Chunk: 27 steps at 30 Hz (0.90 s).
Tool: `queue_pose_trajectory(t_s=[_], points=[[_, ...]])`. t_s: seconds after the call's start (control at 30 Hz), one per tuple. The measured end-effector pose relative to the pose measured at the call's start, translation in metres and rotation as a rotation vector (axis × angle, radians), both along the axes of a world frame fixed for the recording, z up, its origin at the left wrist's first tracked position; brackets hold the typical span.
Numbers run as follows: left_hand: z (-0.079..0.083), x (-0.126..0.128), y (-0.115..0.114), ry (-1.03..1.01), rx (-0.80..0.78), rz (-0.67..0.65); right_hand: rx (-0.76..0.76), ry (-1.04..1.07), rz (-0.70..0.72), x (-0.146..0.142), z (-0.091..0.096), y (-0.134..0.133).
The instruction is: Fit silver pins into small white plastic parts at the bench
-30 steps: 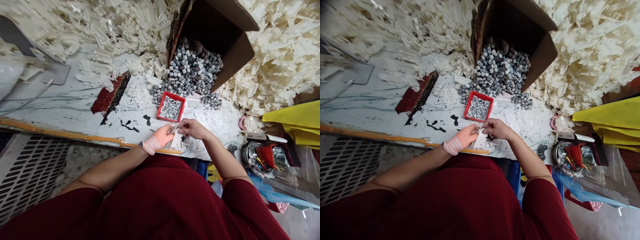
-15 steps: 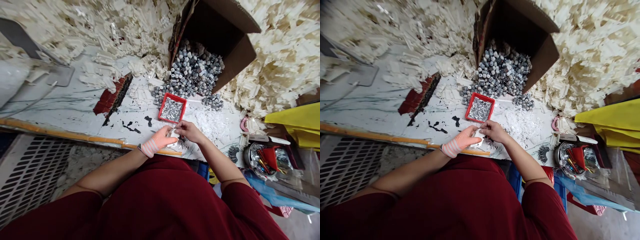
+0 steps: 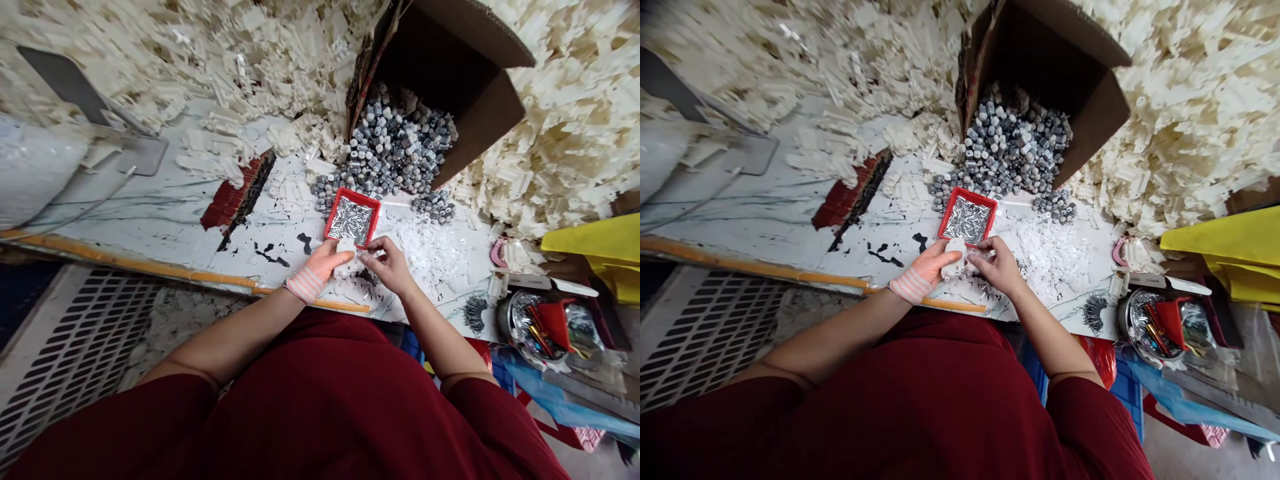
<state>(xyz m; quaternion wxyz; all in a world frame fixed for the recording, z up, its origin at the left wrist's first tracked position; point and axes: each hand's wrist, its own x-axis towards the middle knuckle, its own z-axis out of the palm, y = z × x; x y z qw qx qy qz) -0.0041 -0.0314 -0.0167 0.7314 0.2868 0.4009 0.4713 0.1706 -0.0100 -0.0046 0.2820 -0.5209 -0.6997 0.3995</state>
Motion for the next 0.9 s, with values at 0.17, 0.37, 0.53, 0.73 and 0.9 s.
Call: queue_pose_trajectory(t_s=[0.17,0.37,0.53,0.73,0.9], points=[[-0.003,-0.003,-0.001,0.011,0.008,0.018,0.332,-0.142,0.318,-0.007,0.011,-0.003],[-0.003,-0.004,-0.003,-0.098,-0.128,0.038,0.301,-0.102,0.323,-0.015,0.001,-0.001],[0.009,-0.008,-0.003,0.123,-0.035,-0.028,0.302,0.016,0.245,-0.022,-0.007,-0.014],[0.013,-0.013,-0.006,0.366,0.222,-0.034,0.059,0.091,0.039,-0.012,-0.007,-0.009],[0.006,-0.012,-0.016,0.540,0.350,-0.109,-0.081,0.013,0.264,-0.011,0.000,-0.004]])
